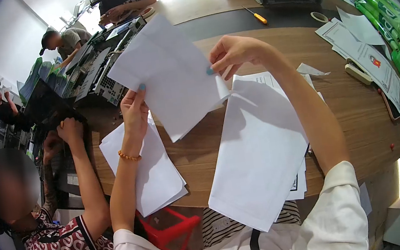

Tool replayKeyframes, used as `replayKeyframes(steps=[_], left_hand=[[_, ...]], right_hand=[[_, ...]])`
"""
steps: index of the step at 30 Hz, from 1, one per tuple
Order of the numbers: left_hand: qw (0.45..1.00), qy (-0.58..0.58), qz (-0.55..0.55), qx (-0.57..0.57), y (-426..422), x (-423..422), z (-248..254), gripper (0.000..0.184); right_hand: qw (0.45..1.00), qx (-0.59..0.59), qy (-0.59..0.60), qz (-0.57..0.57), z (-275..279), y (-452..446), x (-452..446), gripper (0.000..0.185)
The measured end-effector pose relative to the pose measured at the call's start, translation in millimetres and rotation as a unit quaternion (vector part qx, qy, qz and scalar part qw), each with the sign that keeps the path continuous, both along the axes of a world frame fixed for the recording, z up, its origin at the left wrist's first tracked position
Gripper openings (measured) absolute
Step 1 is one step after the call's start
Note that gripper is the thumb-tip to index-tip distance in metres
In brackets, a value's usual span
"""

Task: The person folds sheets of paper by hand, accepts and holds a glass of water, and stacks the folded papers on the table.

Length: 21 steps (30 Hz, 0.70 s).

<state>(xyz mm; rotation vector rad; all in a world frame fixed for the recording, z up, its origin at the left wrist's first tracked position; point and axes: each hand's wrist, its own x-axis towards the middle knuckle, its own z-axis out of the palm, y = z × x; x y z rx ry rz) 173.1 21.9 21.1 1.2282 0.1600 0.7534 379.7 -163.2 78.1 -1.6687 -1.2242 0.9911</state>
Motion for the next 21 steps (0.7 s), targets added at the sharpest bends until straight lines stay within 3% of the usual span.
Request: replayKeyframes(steps=[2, 4, 5, 14, 18, 21], left_hand=[[1.000, -0.005, -0.014, -0.007, 0, -1, -1, 0.023], [0.999, -0.009, -0.029, -0.010, -2, -2, 0, 0.023], [1.000, 0.001, -0.027, -0.011, -3, -2, 0, 0.023], [0.999, -0.023, 0.016, -0.017, 6, -4, 3, 0.023], [0.998, -0.041, 0.050, -0.017, 8, -5, 0, 0.022], [0.994, -0.036, 0.095, -0.047, 10, -5, 3, 0.019]], right_hand=[[1.000, 0.007, -0.018, 0.020, -4, 6, -6, 0.025], [0.987, 0.142, 0.077, 0.026, -18, 18, -12, 0.023], [0.991, 0.095, 0.096, 0.024, -20, 22, -9, 0.033], [0.994, -0.064, 0.063, 0.067, -10, 4, 0, 0.025], [0.993, -0.018, 0.063, 0.100, -19, 8, -6, 0.021], [0.995, 0.001, 0.089, 0.041, -23, 16, -15, 0.021]])
